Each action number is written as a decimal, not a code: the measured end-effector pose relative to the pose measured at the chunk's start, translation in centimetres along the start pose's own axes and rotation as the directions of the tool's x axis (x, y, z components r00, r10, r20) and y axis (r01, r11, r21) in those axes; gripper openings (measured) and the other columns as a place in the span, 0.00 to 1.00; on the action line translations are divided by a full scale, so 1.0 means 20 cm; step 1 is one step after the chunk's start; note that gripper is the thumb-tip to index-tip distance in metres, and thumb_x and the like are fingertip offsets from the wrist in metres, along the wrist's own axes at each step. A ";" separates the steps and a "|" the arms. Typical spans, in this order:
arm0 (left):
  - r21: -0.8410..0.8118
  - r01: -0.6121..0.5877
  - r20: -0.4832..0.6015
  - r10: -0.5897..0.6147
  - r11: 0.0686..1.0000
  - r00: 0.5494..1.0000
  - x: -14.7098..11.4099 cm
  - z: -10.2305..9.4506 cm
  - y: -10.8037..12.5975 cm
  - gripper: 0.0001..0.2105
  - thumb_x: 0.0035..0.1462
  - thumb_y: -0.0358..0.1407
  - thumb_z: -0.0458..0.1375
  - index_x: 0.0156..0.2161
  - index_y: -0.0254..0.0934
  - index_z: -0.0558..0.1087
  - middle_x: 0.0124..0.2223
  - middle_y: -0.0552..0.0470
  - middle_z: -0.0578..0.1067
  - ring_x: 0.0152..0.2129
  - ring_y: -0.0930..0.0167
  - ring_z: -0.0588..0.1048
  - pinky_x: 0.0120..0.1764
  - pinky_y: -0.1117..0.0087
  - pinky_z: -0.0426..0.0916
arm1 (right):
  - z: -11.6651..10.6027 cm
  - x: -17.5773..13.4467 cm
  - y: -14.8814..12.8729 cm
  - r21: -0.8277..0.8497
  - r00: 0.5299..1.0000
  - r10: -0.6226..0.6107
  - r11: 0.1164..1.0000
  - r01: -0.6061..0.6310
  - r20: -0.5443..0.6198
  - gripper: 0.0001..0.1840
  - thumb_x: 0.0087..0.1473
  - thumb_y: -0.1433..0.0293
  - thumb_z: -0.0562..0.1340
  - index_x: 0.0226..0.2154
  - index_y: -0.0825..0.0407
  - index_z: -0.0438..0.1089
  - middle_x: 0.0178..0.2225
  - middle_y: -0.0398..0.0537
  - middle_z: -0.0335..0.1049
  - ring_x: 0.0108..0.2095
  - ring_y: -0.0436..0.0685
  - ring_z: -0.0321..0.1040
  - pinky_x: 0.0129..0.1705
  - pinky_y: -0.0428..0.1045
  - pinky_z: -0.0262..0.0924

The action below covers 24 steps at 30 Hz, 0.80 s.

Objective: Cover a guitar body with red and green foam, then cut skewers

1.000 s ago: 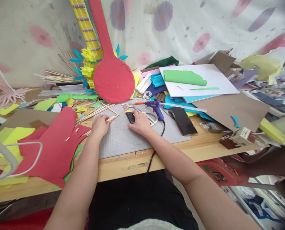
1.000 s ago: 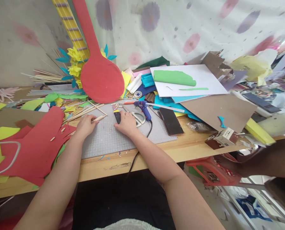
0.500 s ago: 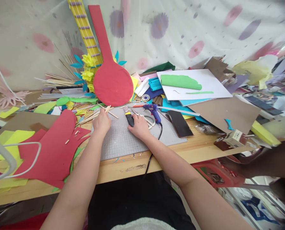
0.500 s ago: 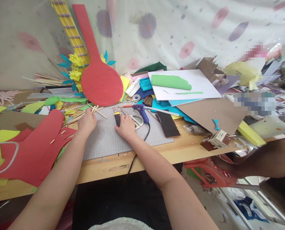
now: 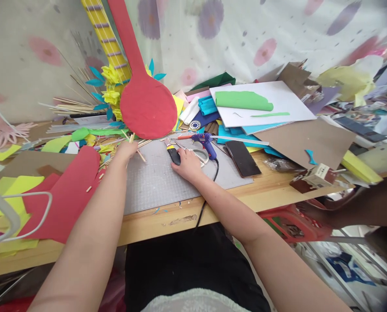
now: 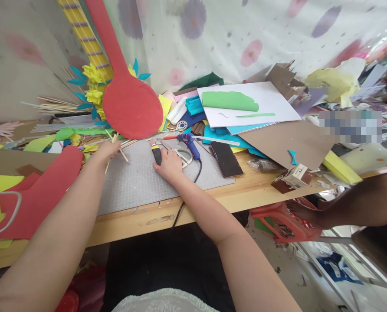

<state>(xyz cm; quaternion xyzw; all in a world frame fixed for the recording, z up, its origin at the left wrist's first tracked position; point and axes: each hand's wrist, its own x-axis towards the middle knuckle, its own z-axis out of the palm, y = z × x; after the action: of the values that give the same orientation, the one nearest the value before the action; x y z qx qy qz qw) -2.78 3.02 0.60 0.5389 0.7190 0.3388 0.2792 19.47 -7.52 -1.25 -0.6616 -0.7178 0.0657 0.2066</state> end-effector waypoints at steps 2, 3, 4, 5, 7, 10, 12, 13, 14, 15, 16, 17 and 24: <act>-0.287 0.086 0.017 -0.085 0.954 0.996 -0.08 -0.05 0.04 0.05 0.46 0.30 0.53 0.22 0.37 0.63 0.19 0.53 0.64 0.15 0.72 0.63 0.20 0.71 0.56 | 0.00 0.01 0.01 0.039 0.999 -0.010 0.999 0.012 -0.036 0.23 0.52 0.59 0.58 0.47 0.55 0.65 0.44 0.57 0.68 0.46 0.64 0.63 0.47 0.55 0.58; -0.461 0.072 0.058 -0.051 0.885 0.997 -0.12 -0.06 0.07 0.04 0.48 0.29 0.52 0.24 0.37 0.63 0.20 0.54 0.64 0.13 0.76 0.59 0.18 0.73 0.53 | 0.00 0.01 0.01 0.074 0.997 -0.029 0.997 0.034 -0.068 0.21 0.53 0.60 0.57 0.46 0.55 0.65 0.43 0.57 0.68 0.46 0.63 0.62 0.47 0.55 0.57; -0.610 0.047 0.106 0.023 0.791 0.994 -0.17 -0.06 0.09 0.03 0.49 0.28 0.52 0.26 0.37 0.64 0.22 0.55 0.65 0.13 0.78 0.58 0.18 0.75 0.52 | -0.01 0.02 0.02 0.117 0.993 -0.057 0.991 0.069 -0.103 0.19 0.54 0.61 0.56 0.46 0.55 0.66 0.43 0.56 0.68 0.46 0.62 0.62 0.48 0.54 0.56; -0.714 0.034 0.151 0.106 0.699 0.983 -0.21 -0.06 0.12 0.02 0.50 0.29 0.52 0.28 0.37 0.64 0.24 0.55 0.66 0.14 0.79 0.58 0.17 0.75 0.51 | -0.02 0.03 0.02 0.167 0.987 -0.094 0.979 0.116 -0.133 0.17 0.56 0.63 0.54 0.45 0.54 0.66 0.42 0.55 0.68 0.46 0.60 0.62 0.48 0.53 0.56; -0.826 0.025 0.183 0.226 0.564 0.957 -0.29 -0.01 0.16 0.03 0.52 0.32 0.55 0.29 0.38 0.64 0.26 0.55 0.67 0.15 0.79 0.58 0.18 0.76 0.53 | -0.03 0.04 0.01 0.288 0.974 -0.179 0.934 0.212 -0.139 0.16 0.56 0.67 0.53 0.46 0.54 0.64 0.39 0.51 0.69 0.43 0.57 0.64 0.48 0.51 0.56; -0.891 0.030 0.185 0.301 0.454 0.936 -0.36 0.09 0.18 0.06 0.52 0.34 0.58 0.30 0.38 0.64 0.26 0.56 0.68 0.18 0.79 0.61 0.19 0.78 0.54 | -0.04 0.05 -0.02 0.494 0.951 -0.305 0.821 0.287 -0.046 0.25 0.53 0.72 0.55 0.54 0.54 0.57 0.36 0.45 0.70 0.35 0.52 0.66 0.41 0.49 0.58; -0.901 0.037 0.190 0.317 0.432 0.929 -0.38 0.14 0.17 0.06 0.51 0.35 0.60 0.31 0.38 0.65 0.27 0.55 0.69 0.20 0.79 0.63 0.20 0.79 0.55 | -0.04 0.06 -0.03 0.583 0.930 -0.366 0.752 0.308 -0.019 0.28 0.51 0.72 0.57 0.56 0.54 0.55 0.32 0.42 0.68 0.30 0.51 0.64 0.37 0.47 0.57; -0.899 0.035 0.194 0.325 0.437 0.925 -0.39 0.16 0.16 0.07 0.50 0.36 0.60 0.32 0.38 0.66 0.28 0.55 0.70 0.21 0.78 0.64 0.20 0.79 0.56 | -0.03 0.06 -0.04 0.606 0.925 -0.378 0.730 0.316 -0.027 0.27 0.51 0.71 0.57 0.55 0.53 0.57 0.30 0.40 0.67 0.29 0.50 0.63 0.35 0.47 0.57; -0.892 0.029 0.200 0.337 0.450 0.920 -0.40 0.17 0.15 0.08 0.50 0.37 0.61 0.32 0.38 0.67 0.29 0.54 0.71 0.23 0.78 0.66 0.21 0.79 0.56 | -0.02 0.07 -0.05 0.625 0.926 -0.375 0.712 0.319 -0.045 0.24 0.51 0.71 0.57 0.52 0.53 0.60 0.28 0.39 0.66 0.27 0.50 0.63 0.34 0.47 0.56; -0.883 0.022 0.208 0.349 0.470 0.914 -0.40 0.17 0.14 0.09 0.50 0.39 0.61 0.33 0.38 0.67 0.30 0.54 0.73 0.25 0.77 0.67 0.22 0.79 0.57 | -0.02 0.08 -0.05 0.648 0.932 -0.355 0.695 0.313 -0.070 0.20 0.52 0.70 0.57 0.49 0.53 0.62 0.26 0.38 0.65 0.26 0.49 0.62 0.33 0.46 0.56; -0.871 0.017 0.219 0.357 0.491 0.908 -0.41 0.17 0.12 0.10 0.50 0.40 0.61 0.34 0.38 0.68 0.32 0.53 0.74 0.26 0.77 0.68 0.22 0.79 0.58 | -0.02 0.09 -0.05 0.678 0.943 -0.317 0.673 0.297 -0.099 0.16 0.53 0.69 0.56 0.45 0.52 0.65 0.24 0.38 0.64 0.25 0.49 0.61 0.33 0.46 0.56; -0.858 0.022 0.237 0.358 0.513 0.903 -0.41 0.17 0.11 0.11 0.50 0.41 0.61 0.35 0.37 0.69 0.34 0.51 0.75 0.27 0.77 0.69 0.23 0.79 0.60 | -0.02 0.12 -0.04 0.718 0.957 -0.259 0.641 0.272 -0.132 0.11 0.54 0.67 0.56 0.41 0.52 0.66 0.23 0.38 0.64 0.24 0.49 0.61 0.32 0.46 0.56; -0.747 0.163 0.399 0.239 0.644 0.885 -0.40 0.19 0.03 0.15 0.48 0.40 0.62 0.39 0.34 0.69 0.36 0.48 0.77 0.27 0.73 0.75 0.30 0.72 0.69 | -0.24 0.35 0.03 0.959 0.945 0.241 0.231 0.166 -0.222 0.12 0.51 0.61 0.61 0.26 0.50 0.60 0.20 0.35 0.59 0.20 0.44 0.57 0.25 0.42 0.54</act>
<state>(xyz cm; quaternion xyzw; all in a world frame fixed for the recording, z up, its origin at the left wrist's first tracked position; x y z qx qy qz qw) 2.57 -3.81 -0.97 0.4501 0.4080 0.4769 0.6353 21.53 -1.55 4.43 -0.4079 -0.4598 0.3916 0.6847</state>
